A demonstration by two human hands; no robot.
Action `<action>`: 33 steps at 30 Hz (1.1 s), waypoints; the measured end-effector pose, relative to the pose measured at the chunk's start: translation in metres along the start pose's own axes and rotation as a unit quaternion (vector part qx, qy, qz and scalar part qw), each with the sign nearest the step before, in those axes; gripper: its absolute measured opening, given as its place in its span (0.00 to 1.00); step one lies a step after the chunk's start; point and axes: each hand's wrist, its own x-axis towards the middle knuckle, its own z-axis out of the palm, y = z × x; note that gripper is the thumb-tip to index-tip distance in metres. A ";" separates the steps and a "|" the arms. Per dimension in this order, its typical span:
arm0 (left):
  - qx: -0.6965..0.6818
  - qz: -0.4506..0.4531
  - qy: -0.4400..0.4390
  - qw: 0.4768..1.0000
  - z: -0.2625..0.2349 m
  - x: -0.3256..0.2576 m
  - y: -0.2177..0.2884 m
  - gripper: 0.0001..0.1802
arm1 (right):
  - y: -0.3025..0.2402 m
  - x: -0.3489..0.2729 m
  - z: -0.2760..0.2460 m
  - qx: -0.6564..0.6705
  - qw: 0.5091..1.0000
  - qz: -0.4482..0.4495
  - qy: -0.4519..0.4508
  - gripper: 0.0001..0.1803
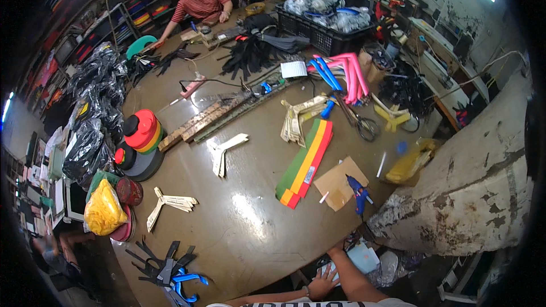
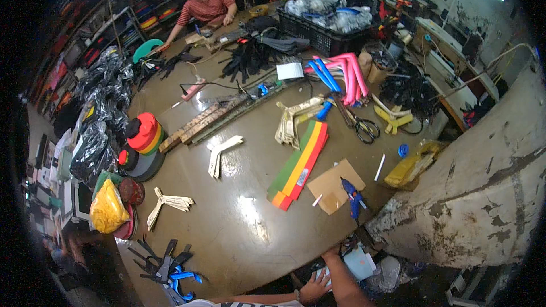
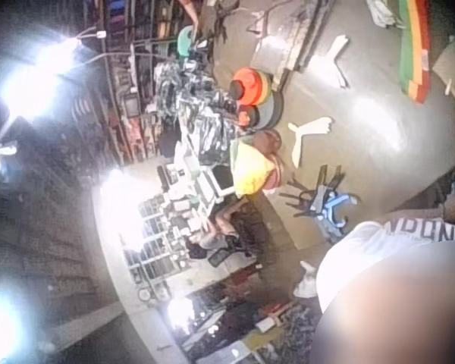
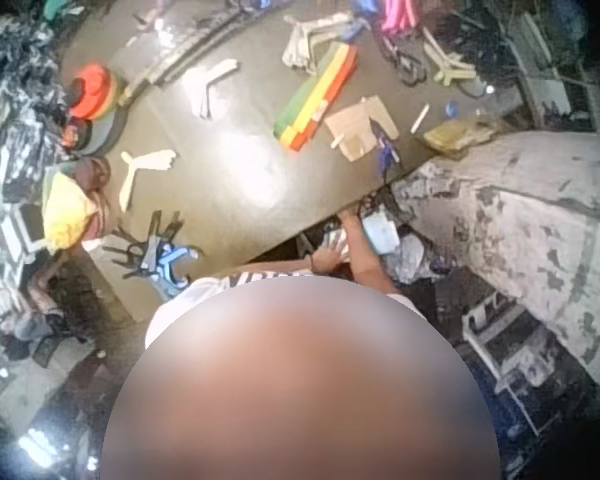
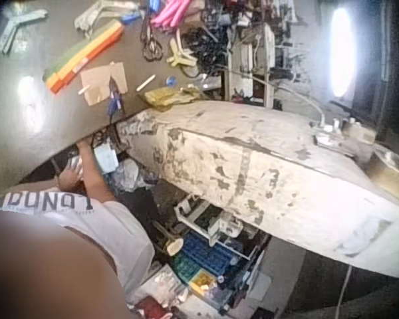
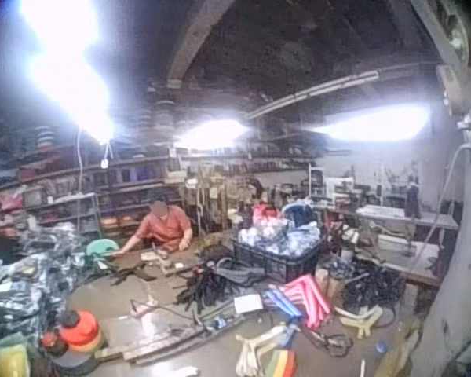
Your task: The person assembles small craft components on a cluttered workbench. They repeatedly pick up Y-shaped pieces and black strips, align them, and press them together by hand. The person also handles a hot glue gun and stacks finished assemblies on the table.
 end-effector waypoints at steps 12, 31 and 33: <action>-0.024 -0.004 -0.012 1.000 0.003 -0.003 -0.003 0.30 | 0.026 -0.001 0.032 0.299 0.927 0.095 0.204 0.37; -0.079 0.000 -0.008 0.997 -0.046 0.001 -0.012 0.44 | 0.066 -0.037 -0.026 0.182 0.941 0.189 0.215 0.09; -0.082 0.004 -0.037 0.996 -0.054 0.002 -0.012 0.46 | 0.073 -0.047 -0.032 0.266 0.916 0.215 0.208 0.10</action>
